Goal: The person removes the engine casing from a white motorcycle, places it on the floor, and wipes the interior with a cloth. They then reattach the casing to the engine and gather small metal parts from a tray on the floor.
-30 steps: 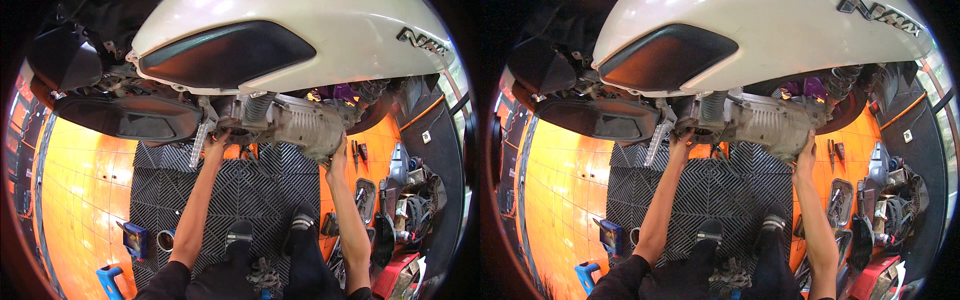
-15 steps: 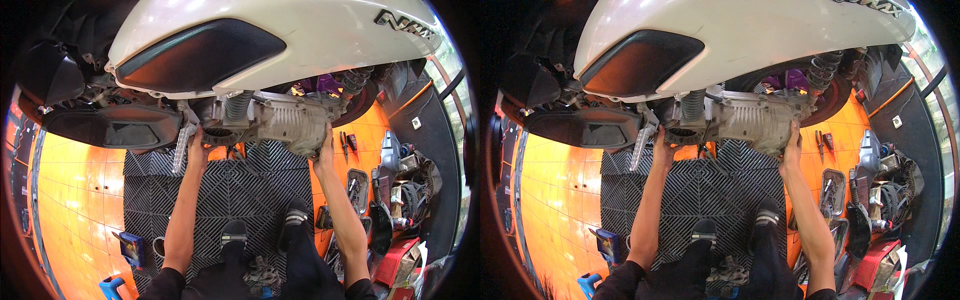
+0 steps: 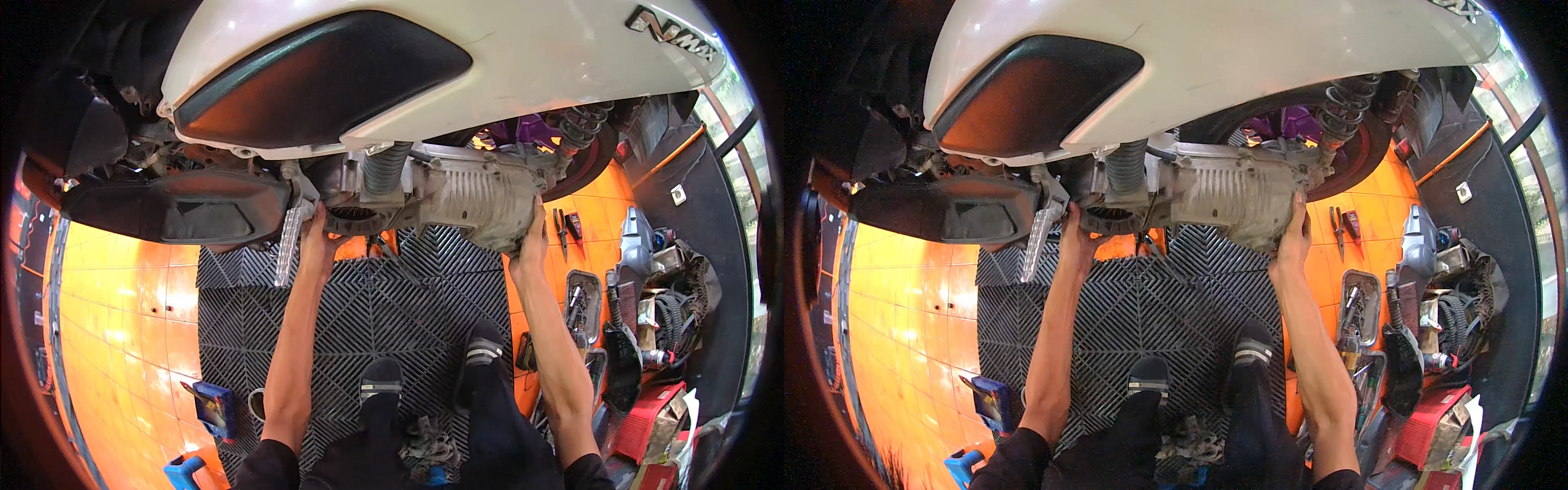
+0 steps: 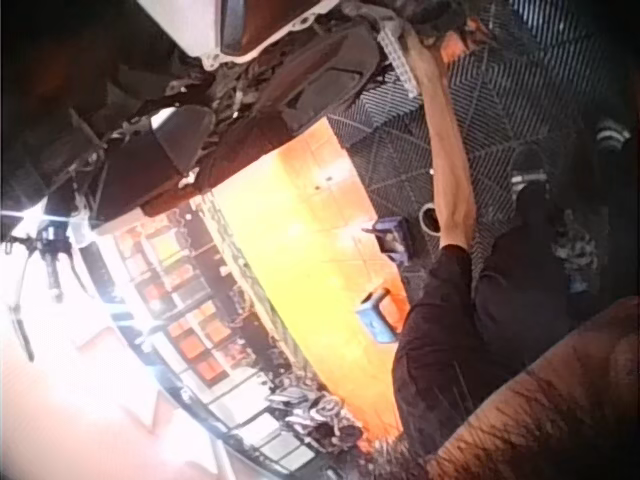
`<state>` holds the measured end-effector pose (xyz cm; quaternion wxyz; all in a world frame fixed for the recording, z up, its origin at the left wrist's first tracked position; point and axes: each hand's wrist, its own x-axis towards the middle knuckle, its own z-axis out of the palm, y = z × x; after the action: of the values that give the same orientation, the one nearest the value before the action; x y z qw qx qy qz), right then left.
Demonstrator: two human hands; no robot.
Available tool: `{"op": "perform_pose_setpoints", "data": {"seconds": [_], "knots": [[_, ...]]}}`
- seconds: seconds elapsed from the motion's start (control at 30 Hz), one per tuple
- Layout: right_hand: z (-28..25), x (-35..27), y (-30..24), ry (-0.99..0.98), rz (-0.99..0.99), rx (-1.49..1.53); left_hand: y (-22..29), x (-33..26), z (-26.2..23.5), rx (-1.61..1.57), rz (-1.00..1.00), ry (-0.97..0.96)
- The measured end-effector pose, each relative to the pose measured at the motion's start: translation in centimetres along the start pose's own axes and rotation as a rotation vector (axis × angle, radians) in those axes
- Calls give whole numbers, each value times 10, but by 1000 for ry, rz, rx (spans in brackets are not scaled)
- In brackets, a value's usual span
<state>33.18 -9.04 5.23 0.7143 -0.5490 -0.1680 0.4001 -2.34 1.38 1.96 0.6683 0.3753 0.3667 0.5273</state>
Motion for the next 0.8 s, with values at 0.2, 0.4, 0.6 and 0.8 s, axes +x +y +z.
{"op": "perform_pose_setpoints", "data": {"seconds": [0.2, 0.4, 0.6, 0.8], "knots": [[-2, 5, -15, -30, 115, -9, 0, 0, -7, 6, -22, -60], [-11, 4, -14, -72, 123, 26, 1, -3, 1, -26, -66, 17], [-12, 6, -15, -24, 91, 52, 0, -3, -1, -21, -52, 0], [-8, 1, -16, -39, 94, 36, -1, -2, -1, -13, -26, 55]]}}
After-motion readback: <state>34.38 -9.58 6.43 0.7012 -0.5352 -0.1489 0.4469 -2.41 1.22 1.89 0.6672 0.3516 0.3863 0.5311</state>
